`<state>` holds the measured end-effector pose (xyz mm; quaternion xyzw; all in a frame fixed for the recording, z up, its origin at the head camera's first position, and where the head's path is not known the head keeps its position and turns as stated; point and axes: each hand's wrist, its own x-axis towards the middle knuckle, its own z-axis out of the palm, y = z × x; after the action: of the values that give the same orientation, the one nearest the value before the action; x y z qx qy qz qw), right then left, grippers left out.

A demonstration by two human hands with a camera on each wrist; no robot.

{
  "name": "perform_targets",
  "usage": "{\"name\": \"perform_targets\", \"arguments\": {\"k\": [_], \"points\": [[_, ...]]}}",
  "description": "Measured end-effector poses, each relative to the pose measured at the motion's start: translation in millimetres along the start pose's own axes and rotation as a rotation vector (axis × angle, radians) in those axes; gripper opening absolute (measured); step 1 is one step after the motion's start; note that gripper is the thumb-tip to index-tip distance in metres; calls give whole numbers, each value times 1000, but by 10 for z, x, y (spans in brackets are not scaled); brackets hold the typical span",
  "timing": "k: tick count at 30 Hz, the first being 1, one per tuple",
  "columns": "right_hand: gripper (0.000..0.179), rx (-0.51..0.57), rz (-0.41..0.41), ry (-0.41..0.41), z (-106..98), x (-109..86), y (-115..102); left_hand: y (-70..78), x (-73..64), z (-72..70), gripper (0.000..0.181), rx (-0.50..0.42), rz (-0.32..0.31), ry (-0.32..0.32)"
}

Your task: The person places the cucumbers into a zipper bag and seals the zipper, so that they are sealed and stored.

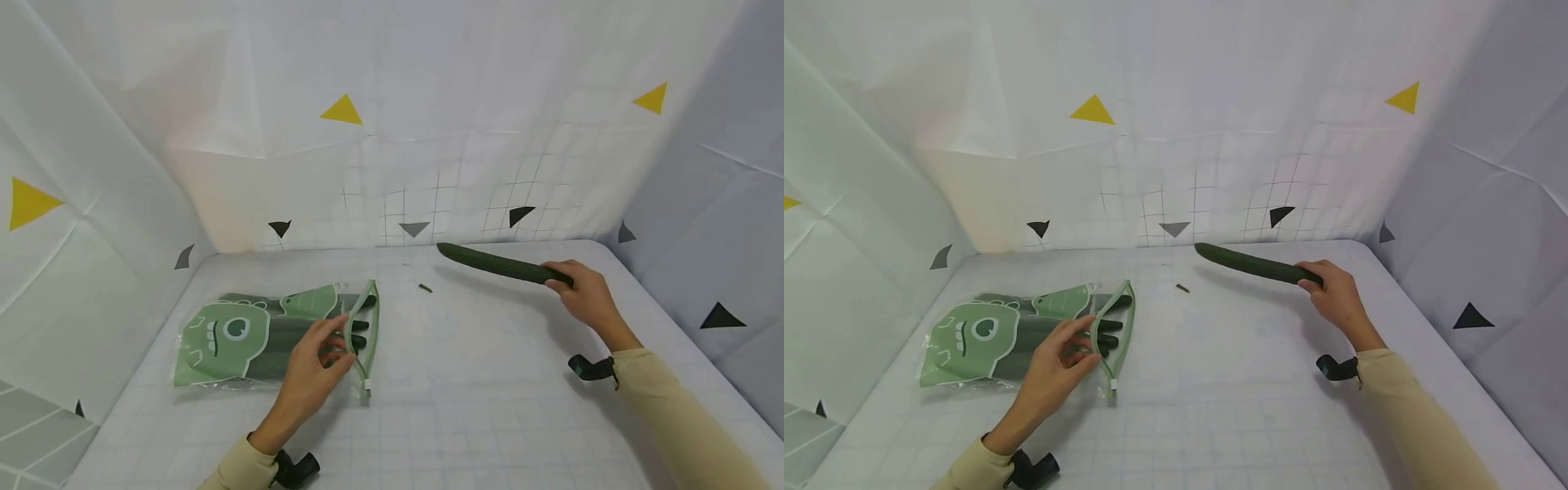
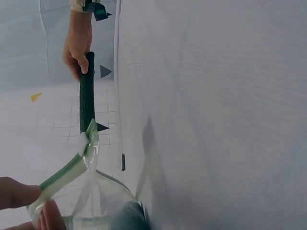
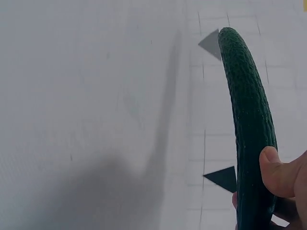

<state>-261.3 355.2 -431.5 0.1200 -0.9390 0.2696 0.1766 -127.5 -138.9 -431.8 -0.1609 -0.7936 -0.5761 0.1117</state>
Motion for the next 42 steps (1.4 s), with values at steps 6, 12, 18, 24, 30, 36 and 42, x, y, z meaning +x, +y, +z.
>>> {"name": "perform_targets", "arguments": {"k": [6, 12, 18, 24, 30, 36, 42], "points": [[35, 29, -62, -14, 21, -48, -177, 21, -1, -3, 60, -4, 8, 6], [37, 45, -89, -46, 18, -123, -355, 21, -8, 5, 60, -2, 9, 5], [37, 74, -122, -66, 67, -166, -492, 11, -11, 6, 59, 9, 18, 6], [36, 119, -154, -78, 106, -219, -622, 7, -5, 6, 60, 38, 11, -2], [35, 150, -203, -105, 171, -246, -732, 1, 9, 1, 60, 38, 12, 2], [35, 170, -232, -151, 278, -292, -807, 2, 16, 5, 60, 43, 18, 6], [36, 219, -234, -203, 402, -324, -892, 4, 13, 6, 60, 46, 12, 7]]}}
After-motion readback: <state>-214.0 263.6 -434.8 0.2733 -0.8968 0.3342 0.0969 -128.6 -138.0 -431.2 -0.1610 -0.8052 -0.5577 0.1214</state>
